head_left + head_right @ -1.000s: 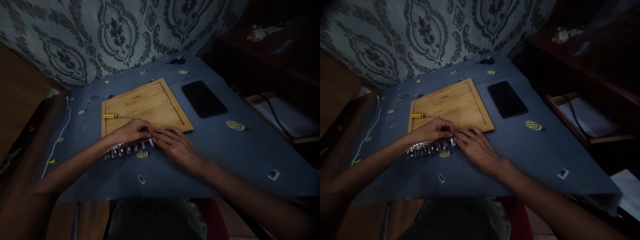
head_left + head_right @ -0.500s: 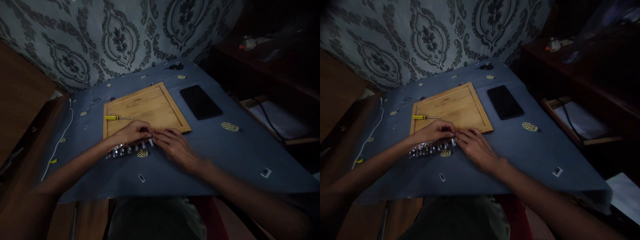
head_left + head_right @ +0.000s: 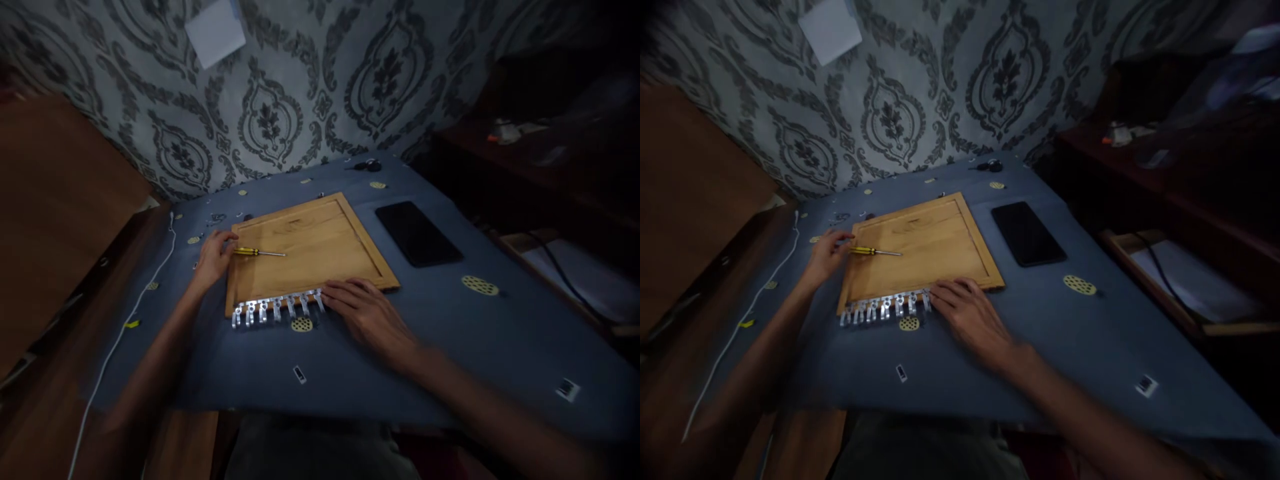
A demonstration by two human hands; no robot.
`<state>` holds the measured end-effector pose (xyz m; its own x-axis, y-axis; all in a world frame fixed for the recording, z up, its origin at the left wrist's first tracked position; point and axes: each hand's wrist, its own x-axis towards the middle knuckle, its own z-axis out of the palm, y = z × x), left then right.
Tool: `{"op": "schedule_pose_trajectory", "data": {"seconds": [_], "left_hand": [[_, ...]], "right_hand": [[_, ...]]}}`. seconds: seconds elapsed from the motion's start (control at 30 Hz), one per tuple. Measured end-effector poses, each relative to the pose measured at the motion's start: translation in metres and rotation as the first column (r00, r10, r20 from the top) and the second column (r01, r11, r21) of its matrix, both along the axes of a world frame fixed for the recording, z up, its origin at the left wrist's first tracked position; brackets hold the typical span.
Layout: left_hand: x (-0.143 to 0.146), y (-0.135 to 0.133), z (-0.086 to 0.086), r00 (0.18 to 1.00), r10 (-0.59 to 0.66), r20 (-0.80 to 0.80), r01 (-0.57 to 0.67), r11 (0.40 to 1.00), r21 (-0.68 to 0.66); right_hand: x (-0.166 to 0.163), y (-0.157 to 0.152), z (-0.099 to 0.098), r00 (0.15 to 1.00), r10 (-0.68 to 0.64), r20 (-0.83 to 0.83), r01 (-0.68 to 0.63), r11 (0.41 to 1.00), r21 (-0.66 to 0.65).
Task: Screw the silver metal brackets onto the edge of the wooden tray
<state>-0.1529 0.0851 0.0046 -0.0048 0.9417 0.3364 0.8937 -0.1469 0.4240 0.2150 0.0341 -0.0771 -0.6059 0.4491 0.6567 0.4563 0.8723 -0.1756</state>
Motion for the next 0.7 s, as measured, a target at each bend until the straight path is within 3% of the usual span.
{"op": "schedule_pose_trajectory", "data": {"seconds": [0.13,0.3,0.7], "left_hand": [[-0.021,0.004,-0.020,0.999,0.035,-0.028,-0.035,0.999,0.011],[-0.026,0.007,-0.033,0.999,-0.041,-0.024,0.040,0.999,-0.031],[-0.016,0.004,-0.024,0.990,-0.126,0.065,0.131,0.988,-0.077]], "right_hand": [[0.001,0.002,0.001,1.000,0.003,0.013,-0.003,1.000,0.018],[0.002,0.001,0.003,0.999,-0.016,0.037,0.015,1.000,0.007],[0.000,0.002,-0.001,0.999,0.000,0.050,0.004,0.998,-0.069]]}}
